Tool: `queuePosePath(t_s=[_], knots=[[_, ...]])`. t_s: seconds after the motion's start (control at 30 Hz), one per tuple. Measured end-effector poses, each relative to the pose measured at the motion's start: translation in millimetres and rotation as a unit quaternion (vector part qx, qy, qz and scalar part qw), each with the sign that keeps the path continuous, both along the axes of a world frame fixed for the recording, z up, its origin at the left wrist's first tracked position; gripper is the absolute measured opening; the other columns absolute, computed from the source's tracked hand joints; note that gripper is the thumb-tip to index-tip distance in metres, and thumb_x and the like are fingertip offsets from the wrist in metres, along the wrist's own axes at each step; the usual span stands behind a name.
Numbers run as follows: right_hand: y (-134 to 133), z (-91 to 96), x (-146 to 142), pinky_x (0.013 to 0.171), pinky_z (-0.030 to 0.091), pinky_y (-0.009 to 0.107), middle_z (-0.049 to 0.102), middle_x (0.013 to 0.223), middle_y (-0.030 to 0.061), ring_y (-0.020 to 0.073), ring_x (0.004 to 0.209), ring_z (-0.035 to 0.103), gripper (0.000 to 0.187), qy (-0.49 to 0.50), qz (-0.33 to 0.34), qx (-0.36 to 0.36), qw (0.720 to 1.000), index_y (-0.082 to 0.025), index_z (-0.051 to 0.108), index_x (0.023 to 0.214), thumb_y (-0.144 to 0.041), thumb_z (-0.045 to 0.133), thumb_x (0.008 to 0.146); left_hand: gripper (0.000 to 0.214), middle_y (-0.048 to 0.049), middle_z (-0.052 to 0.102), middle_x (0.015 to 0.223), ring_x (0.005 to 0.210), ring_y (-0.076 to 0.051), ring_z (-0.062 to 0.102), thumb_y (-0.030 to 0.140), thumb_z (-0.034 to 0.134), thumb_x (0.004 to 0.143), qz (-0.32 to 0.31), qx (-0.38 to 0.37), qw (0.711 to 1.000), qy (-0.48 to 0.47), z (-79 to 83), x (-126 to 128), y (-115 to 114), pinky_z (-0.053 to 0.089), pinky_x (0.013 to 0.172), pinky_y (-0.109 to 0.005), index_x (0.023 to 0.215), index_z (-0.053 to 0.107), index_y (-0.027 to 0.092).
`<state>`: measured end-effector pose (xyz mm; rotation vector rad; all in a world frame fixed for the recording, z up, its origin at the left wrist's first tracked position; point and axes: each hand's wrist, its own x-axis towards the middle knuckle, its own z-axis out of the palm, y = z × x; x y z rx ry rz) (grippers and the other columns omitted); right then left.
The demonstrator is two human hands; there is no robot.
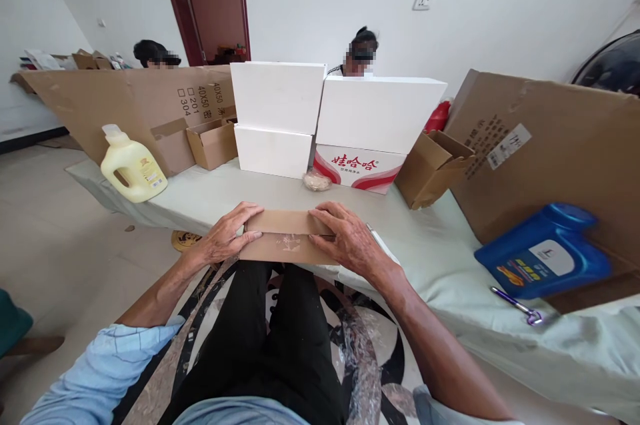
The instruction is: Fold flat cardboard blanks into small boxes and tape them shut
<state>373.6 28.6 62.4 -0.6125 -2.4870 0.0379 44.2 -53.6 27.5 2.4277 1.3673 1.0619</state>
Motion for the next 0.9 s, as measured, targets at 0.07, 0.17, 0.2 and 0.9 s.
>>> queuePosePath(t_s=[0.07, 0.17, 0.2, 0.9], knots=[[-0.2, -1.6, 0.7, 0.099, 0.063, 0.052, 0.069, 0.135, 0.0139, 0.0341, 0.119, 0.07, 0.036, 0.008, 0.001, 0.003, 1.0, -0.028, 0.068, 0.142, -0.033, 0.064, 0.107, 0.046, -0.015, 0.065, 0.146, 0.135, -0.031, 0.065, 0.04, 0.056, 0.11, 0.004, 0.011, 1.0, 0.006, -1.9, 0.8, 0.2, 0.057, 0.116, -0.049, 0.153, 0.058, 0.023], [0.4, -2.6, 0.3, 0.099, 0.063, 0.051, 0.07, 0.136, 0.0135, 0.0338, 0.119, 0.071, 0.036, 0.009, 0.011, 0.008, 1.0, -0.028, 0.067, 0.143, -0.031, 0.062, 0.108, 0.04, -0.0148, 0.07, 0.138, 0.129, -0.03, 0.069, 0.042, 0.049, 0.114, 0.019, 0.037, 0.999, -0.005, -5.7, 2.5, 1.2, 0.059, 0.113, -0.046, 0.146, 0.063, 0.021], [1.0, -2.6, -0.2, 0.099, 0.063, 0.05, 0.07, 0.136, 0.0136, 0.0335, 0.119, 0.071, 0.036, 0.006, 0.013, 0.012, 1.0, -0.027, 0.067, 0.143, -0.03, 0.061, 0.108, 0.039, -0.0144, 0.072, 0.132, 0.125, -0.029, 0.071, 0.042, 0.046, 0.115, 0.023, 0.046, 0.999, -0.011, -6.8, 3.1, 1.6, 0.06, 0.11, -0.045, 0.142, 0.065, 0.021], [-24.9, -5.5, -36.3, 0.079, 0.051, 0.036, 0.076, 0.105, 0.0085, 0.0216, 0.089, 0.066, 0.015, 0.067, 0.08, 0.119, 0.987, -0.021, 0.074, 0.108, -0.02, 0.061, 0.113, 0.086, -0.0201, 0.044, 0.171, 0.158, -0.04, 0.047, 0.066, 0.076, 0.097, -0.022, -0.025, 0.999, 0.034, -4.1, -1.9, -8.3, 0.049, 0.127, -0.058, 0.166, 0.046, 0.024]])
